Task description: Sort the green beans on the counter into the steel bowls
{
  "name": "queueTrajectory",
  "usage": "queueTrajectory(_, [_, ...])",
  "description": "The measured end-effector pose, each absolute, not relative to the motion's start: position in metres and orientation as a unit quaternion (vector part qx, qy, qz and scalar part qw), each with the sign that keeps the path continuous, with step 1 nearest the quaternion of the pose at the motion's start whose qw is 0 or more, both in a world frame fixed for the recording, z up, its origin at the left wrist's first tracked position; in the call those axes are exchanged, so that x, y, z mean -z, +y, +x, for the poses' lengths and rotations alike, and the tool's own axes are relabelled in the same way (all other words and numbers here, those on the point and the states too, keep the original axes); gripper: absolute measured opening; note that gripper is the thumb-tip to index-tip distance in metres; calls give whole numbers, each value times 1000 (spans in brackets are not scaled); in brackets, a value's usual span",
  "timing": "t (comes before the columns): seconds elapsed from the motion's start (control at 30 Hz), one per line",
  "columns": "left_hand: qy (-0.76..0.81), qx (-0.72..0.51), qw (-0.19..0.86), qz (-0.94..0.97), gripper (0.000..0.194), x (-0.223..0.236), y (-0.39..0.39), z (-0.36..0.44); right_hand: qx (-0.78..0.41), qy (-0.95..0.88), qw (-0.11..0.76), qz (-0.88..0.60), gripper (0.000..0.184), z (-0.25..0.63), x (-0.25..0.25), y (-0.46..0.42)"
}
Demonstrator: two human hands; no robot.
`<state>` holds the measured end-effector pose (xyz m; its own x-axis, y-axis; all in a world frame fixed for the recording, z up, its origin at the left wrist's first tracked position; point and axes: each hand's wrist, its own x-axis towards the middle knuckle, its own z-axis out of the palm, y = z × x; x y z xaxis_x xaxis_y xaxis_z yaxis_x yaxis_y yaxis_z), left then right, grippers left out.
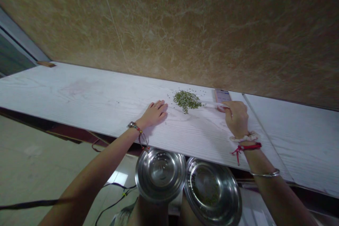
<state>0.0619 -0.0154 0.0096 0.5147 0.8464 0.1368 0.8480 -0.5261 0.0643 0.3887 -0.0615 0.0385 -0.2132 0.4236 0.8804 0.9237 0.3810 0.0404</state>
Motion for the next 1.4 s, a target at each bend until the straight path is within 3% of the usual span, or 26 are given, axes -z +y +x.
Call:
queueTrajectory(0.27, [-457,82,-33,-885,36,-16,10,53,280,-750,442,-406,22,365,-29,-64])
queueTrajectory(0.5, [-490,200,-20,-848,34,-11,44,64,255,-774,412,-407,16,359,-28,-66])
queueTrajectory(1.4, [-519,180,-17,-835,33,-5,39,72,238,-800,399,-379,17,357,-34,-71])
